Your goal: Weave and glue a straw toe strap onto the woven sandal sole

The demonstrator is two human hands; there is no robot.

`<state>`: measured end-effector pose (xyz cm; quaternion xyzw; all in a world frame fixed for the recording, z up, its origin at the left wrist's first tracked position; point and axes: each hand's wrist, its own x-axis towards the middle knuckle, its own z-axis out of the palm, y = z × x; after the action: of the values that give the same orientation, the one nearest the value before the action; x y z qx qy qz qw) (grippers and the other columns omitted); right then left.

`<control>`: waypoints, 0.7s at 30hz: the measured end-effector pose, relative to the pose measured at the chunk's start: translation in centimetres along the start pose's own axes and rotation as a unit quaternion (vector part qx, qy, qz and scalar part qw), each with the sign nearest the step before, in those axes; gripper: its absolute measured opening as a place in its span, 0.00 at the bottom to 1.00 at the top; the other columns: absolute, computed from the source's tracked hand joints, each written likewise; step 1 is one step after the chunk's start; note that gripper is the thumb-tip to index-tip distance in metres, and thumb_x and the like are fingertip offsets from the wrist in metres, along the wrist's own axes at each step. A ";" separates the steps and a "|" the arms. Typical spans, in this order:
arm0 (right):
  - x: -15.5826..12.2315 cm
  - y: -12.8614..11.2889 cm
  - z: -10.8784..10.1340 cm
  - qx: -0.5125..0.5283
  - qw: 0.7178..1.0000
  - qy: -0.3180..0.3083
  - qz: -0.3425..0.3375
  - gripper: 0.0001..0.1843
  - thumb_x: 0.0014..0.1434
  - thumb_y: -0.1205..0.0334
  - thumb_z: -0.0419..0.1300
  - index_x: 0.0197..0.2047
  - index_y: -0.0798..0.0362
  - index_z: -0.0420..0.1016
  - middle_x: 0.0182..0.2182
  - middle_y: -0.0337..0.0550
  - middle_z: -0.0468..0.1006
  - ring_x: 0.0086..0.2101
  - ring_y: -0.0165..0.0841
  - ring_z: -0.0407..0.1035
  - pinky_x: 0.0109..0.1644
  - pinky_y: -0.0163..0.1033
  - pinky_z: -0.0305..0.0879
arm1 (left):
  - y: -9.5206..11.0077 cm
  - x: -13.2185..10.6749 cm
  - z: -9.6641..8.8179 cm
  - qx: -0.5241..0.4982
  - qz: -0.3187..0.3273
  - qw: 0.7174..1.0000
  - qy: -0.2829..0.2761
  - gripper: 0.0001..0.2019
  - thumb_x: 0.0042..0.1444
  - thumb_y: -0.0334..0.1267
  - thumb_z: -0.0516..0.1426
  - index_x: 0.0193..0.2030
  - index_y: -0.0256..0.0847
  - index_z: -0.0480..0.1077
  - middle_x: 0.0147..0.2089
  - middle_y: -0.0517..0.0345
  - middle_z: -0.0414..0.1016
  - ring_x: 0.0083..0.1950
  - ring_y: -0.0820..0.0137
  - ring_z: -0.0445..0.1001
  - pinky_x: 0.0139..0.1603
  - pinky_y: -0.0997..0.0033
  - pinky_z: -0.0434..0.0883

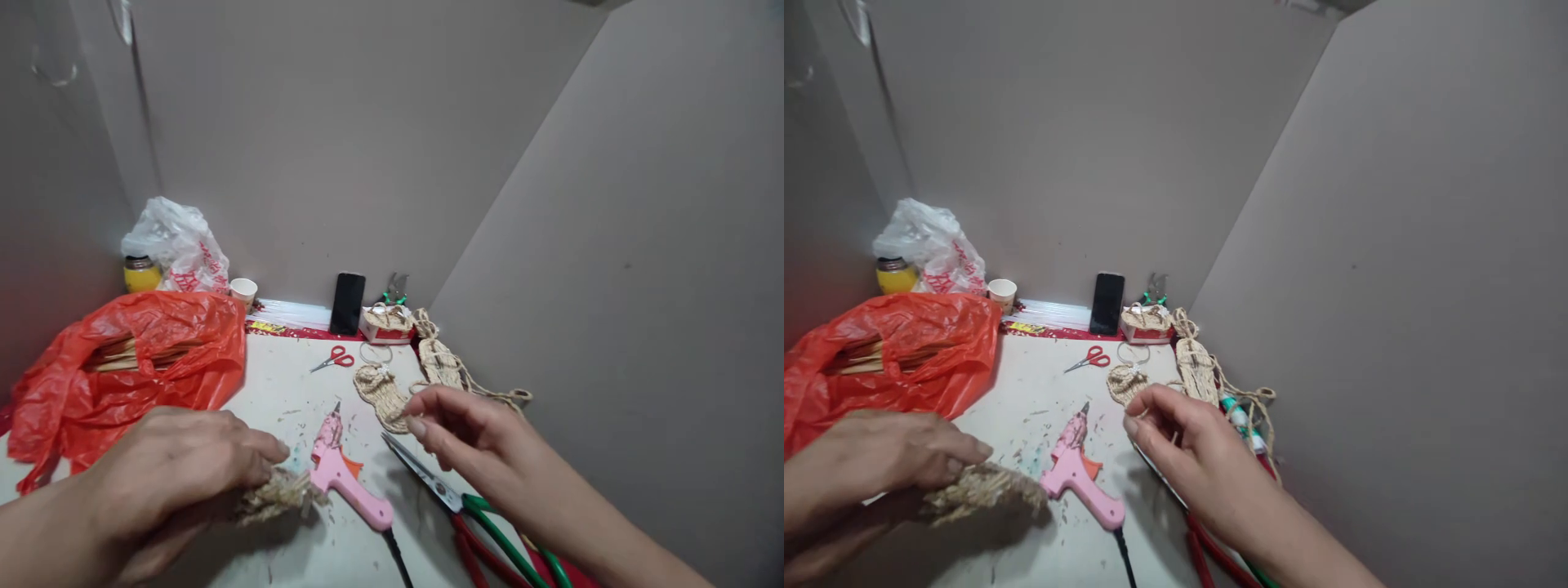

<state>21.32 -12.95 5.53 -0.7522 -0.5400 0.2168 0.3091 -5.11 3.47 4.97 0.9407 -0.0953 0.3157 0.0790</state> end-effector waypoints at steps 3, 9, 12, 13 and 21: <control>-1.6 3.2 0.1 -0.228 0.973 -0.013 0.033 0.09 0.59 0.57 0.54 0.39 0.49 0.74 0.31 0.44 0.78 0.31 0.38 0.72 0.35 0.40 0.65 | -0.5 0.2 0.1 0.019 0.033 0.999 -0.025 0.15 0.66 0.31 0.43 0.45 0.37 0.71 0.39 0.54 0.81 0.36 0.71 0.78 0.35 0.78 0.75; -4.8 6.2 3.4 -0.260 0.965 -0.042 -0.011 0.14 0.63 0.56 0.51 0.46 0.50 0.74 0.39 0.48 0.82 0.36 0.39 0.77 0.39 0.40 0.73 | -1.9 -1.2 2.9 0.192 0.097 0.976 0.022 0.16 0.65 0.30 0.44 0.42 0.38 0.72 0.41 0.52 0.82 0.45 0.66 0.77 0.41 0.71 0.73; -4.4 5.9 6.4 -0.276 0.952 0.009 -0.132 0.23 0.58 0.58 0.57 0.55 0.58 0.69 0.50 0.58 0.77 0.47 0.45 0.74 0.48 0.45 0.73 | -2.3 -1.8 4.5 0.186 0.109 0.976 0.015 0.13 0.64 0.31 0.46 0.42 0.36 0.72 0.41 0.49 0.81 0.44 0.66 0.77 0.39 0.71 0.73; -3.8 5.8 7.3 -0.287 0.944 0.020 -0.164 0.26 0.56 0.60 0.58 0.57 0.61 0.68 0.51 0.61 0.76 0.49 0.48 0.73 0.50 0.49 0.72 | -2.4 -1.9 4.8 0.180 0.113 0.977 0.013 0.13 0.64 0.32 0.46 0.42 0.35 0.72 0.41 0.49 0.81 0.43 0.66 0.77 0.38 0.71 0.73; -0.3 4.8 11.0 -0.234 0.956 -0.061 -0.163 0.11 0.57 0.70 0.51 0.44 0.54 0.68 0.35 0.50 0.78 0.34 0.41 0.74 0.37 0.43 0.71 | -2.5 -2.3 6.1 0.131 0.125 0.983 0.019 0.13 0.64 0.32 0.46 0.40 0.32 0.72 0.40 0.47 0.82 0.40 0.63 0.79 0.27 0.70 0.73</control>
<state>17.25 -11.80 -5.71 -0.6905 -0.7089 0.0765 0.1218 -2.84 4.95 -1.47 0.9175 -0.1686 0.3505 -0.0831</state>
